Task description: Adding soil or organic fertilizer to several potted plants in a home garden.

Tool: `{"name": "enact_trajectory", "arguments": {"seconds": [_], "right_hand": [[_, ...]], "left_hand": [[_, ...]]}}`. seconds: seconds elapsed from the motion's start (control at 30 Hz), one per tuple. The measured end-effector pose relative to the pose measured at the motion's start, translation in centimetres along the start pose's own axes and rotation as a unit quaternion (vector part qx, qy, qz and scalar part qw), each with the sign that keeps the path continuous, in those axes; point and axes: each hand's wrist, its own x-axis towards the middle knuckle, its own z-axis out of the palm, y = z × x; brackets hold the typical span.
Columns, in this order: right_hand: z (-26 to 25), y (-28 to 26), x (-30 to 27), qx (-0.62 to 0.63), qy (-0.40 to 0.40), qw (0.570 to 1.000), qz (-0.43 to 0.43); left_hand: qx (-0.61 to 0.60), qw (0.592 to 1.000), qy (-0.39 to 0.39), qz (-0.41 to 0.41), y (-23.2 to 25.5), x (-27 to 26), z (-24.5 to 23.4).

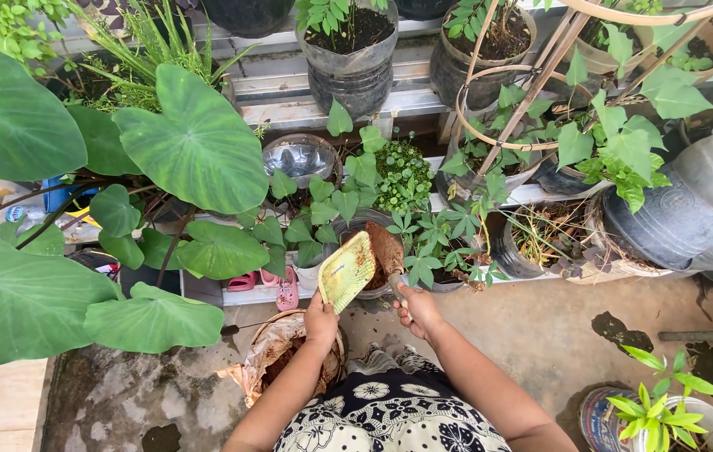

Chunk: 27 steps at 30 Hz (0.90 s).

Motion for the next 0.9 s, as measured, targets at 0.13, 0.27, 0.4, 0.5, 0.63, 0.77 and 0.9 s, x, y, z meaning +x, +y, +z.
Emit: {"name": "enact_trajectory", "arguments": {"seconds": [0.13, 0.27, 0.4, 0.5, 0.63, 0.77, 0.9], "right_hand": [[0.0, -0.5, -0.1, 0.007, -0.014, 1.000, 0.014], [-0.3, -0.6, -0.2, 0.014, -0.034, 0.999, 0.037], [-0.8, -0.4, 1.0, 0.012, -0.025, 0.998, 0.048], [-0.8, 0.3, 3.2, 0.021, -0.018, 0.998, 0.061], [-1.2, 1.4, 5.7, 0.044, -0.023, 0.996, 0.080], [-2.0, 1.1, 4.8, 0.084, -0.056, 0.992, 0.078], [-4.4, 0.3, 5.5, 0.193, -0.132, 0.966, 0.105]], "left_hand": [[0.005, 1.000, 0.017, -0.014, 0.2, -0.1, -0.5], [-0.014, 0.998, 0.057, 0.017, -0.5, 0.3, -0.9], [0.010, 0.999, 0.038, 0.034, -0.7, 0.2, -0.6], [-0.009, 0.997, 0.022, 0.072, -0.8, 0.4, 0.1], [-0.023, 0.998, 0.029, 0.044, 0.1, 0.3, 0.3], [0.046, 0.992, 0.099, 0.068, -0.2, 0.7, -0.2], [0.095, 0.987, 0.123, 0.032, 0.1, -0.4, -1.1]]}}
